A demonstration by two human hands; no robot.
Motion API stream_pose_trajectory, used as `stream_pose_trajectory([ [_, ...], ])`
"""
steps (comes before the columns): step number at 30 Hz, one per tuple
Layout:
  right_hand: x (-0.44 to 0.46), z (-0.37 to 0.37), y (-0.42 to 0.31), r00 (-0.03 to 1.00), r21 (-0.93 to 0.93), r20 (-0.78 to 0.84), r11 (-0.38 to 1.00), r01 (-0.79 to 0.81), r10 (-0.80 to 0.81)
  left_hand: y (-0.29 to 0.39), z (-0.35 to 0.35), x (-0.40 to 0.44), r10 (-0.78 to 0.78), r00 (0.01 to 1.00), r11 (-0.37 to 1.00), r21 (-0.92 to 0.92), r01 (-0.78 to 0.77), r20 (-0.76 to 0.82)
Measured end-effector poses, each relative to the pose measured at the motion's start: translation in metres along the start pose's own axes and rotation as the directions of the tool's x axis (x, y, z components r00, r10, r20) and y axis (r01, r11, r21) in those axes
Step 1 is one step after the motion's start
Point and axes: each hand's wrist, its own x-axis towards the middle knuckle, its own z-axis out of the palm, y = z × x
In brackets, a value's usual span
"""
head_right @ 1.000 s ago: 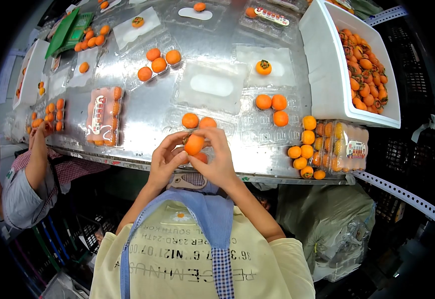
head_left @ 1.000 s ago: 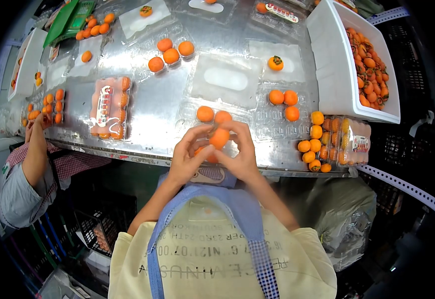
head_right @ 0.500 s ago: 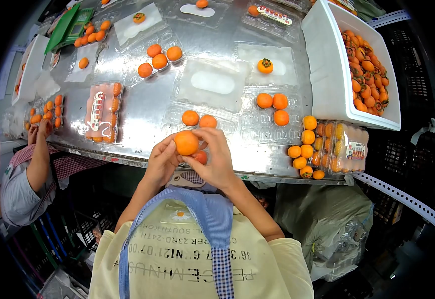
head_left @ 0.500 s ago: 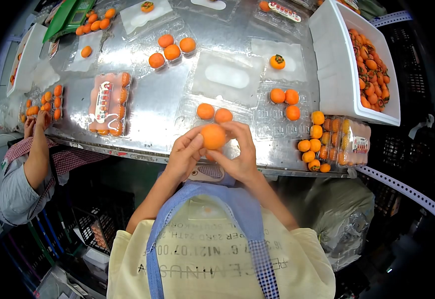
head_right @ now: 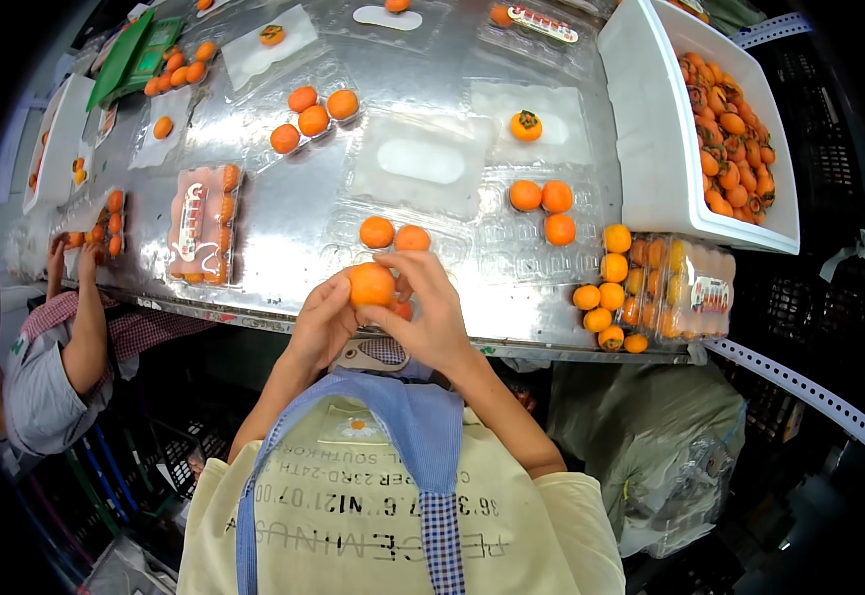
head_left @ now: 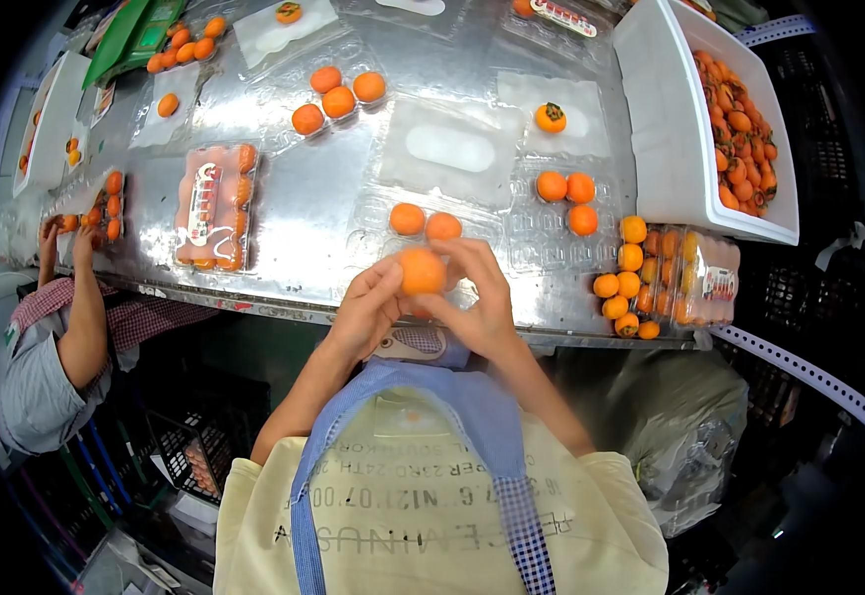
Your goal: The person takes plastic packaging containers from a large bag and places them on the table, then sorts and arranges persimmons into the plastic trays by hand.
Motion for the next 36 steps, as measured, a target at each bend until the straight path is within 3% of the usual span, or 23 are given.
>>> stream_pose_trajectory([
  [4,-0.002,0.001,0.013,0.999,0.242,-0.004,0.969,-0.051,0.054,-0.003,0.004,-0.001,0.040,0.997,0.990,0.140,-0.031,-0.062],
  [6,-0.003,-0.002,0.015,0.987,0.433,0.044,0.887,-0.160,0.157,-0.002,0.005,-0.002,0.043,0.999,0.989,0.141,-0.041,-0.013],
  [9,-0.003,-0.006,0.017,0.967,0.548,0.126,0.796,-0.256,0.223,0.001,-0.002,0.000,0.004,0.997,0.994,0.107,-0.012,0.077],
  [11,-0.006,-0.010,0.024,0.951,0.461,0.168,0.832,-0.310,0.261,0.003,-0.008,0.001,-0.047,0.989,0.997,0.074,0.037,0.143],
  [12,-0.004,-0.012,0.020,0.941,0.417,0.190,0.845,-0.335,0.279,0.001,-0.006,0.002,-0.055,0.994,0.995,0.086,0.047,0.091],
  [15,0.002,-0.020,-0.002,0.995,-0.035,0.102,0.999,0.026,-0.022,-0.004,0.000,0.005,-0.074,0.997,0.984,0.161,0.079,-0.037],
  [18,-0.004,-0.018,0.006,0.992,-0.217,0.118,0.973,0.076,-0.051,-0.006,0.003,0.007,-0.098,0.992,0.954,0.277,0.117,-0.082],
  [24,-0.005,-0.055,0.030,0.997,-0.337,-0.074,0.942,-0.008,-0.018,-0.003,0.013,0.010,-0.065,0.984,0.931,0.344,0.120,-0.168],
  [26,-0.003,-0.082,0.042,0.982,-0.497,-0.171,0.868,-0.019,-0.076,-0.002,0.003,0.009,-0.048,0.976,0.911,0.393,0.129,-0.211],
  [30,-0.007,-0.130,0.062,0.929,-0.482,-0.345,0.825,-0.295,0.131,-0.002,-0.009,0.007,0.008,0.971,0.896,0.432,0.100,-0.240],
  [33,-0.008,-0.158,0.078,0.924,-0.524,-0.381,0.815,-0.247,0.035,-0.005,-0.010,0.008,0.025,0.963,0.904,0.418,0.093,-0.269],
  [36,-0.009,-0.170,0.078,0.886,-0.337,-0.442,0.889,-0.311,0.142,-0.008,-0.010,0.010,0.020,0.962,0.898,0.427,0.102,-0.273],
])
